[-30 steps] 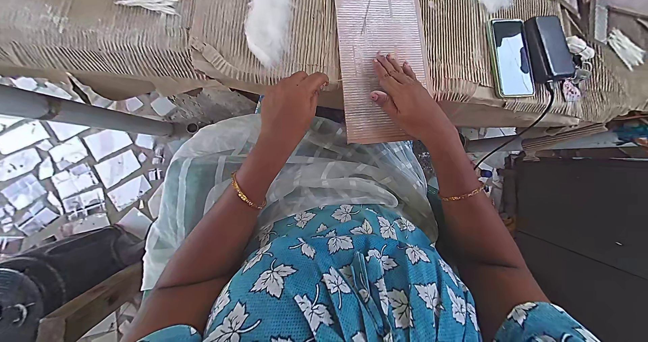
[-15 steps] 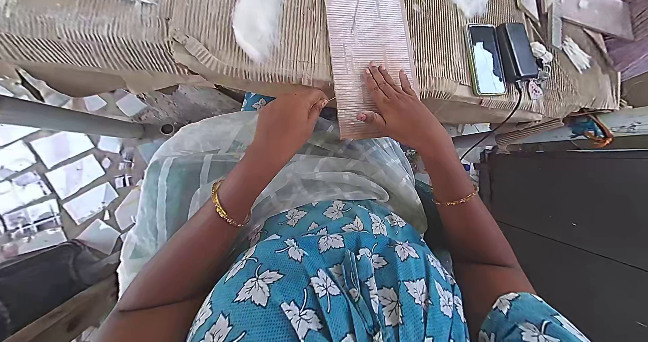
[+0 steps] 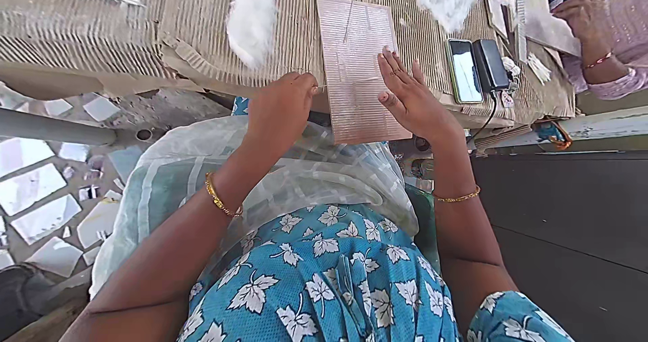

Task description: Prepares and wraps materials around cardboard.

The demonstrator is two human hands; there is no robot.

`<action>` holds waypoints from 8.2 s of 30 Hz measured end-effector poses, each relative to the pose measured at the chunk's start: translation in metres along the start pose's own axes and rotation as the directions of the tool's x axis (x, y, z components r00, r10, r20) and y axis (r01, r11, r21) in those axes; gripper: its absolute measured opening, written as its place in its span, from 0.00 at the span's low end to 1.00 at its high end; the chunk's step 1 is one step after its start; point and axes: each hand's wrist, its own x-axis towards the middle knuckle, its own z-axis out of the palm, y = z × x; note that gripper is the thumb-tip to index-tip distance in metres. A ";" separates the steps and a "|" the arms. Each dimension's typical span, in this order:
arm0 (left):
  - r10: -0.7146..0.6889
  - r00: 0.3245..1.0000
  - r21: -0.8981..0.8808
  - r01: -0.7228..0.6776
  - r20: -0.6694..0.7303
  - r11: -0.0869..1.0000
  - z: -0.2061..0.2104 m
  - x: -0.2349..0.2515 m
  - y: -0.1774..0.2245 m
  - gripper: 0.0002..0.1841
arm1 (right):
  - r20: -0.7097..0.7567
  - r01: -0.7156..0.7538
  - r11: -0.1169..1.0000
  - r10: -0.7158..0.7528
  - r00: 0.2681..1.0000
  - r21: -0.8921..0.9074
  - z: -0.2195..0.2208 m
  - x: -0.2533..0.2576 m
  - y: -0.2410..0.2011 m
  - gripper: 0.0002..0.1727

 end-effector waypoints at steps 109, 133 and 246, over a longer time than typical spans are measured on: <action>-0.032 0.999 0.037 0.032 0.001 0.999 0.007 0.020 -0.006 0.16 | 0.150 -0.109 0.988 0.125 0.981 -0.114 0.007 0.047 0.004 0.50; -0.022 0.999 -0.054 0.024 0.034 0.998 0.009 0.007 -0.002 0.15 | 0.157 -0.080 0.990 0.098 0.983 -0.118 0.006 0.019 -0.022 0.52; -0.046 0.994 -0.005 0.047 0.097 0.999 0.015 -0.011 0.004 0.16 | 0.130 -0.147 0.974 0.171 0.977 -0.172 0.022 -0.009 0.002 0.51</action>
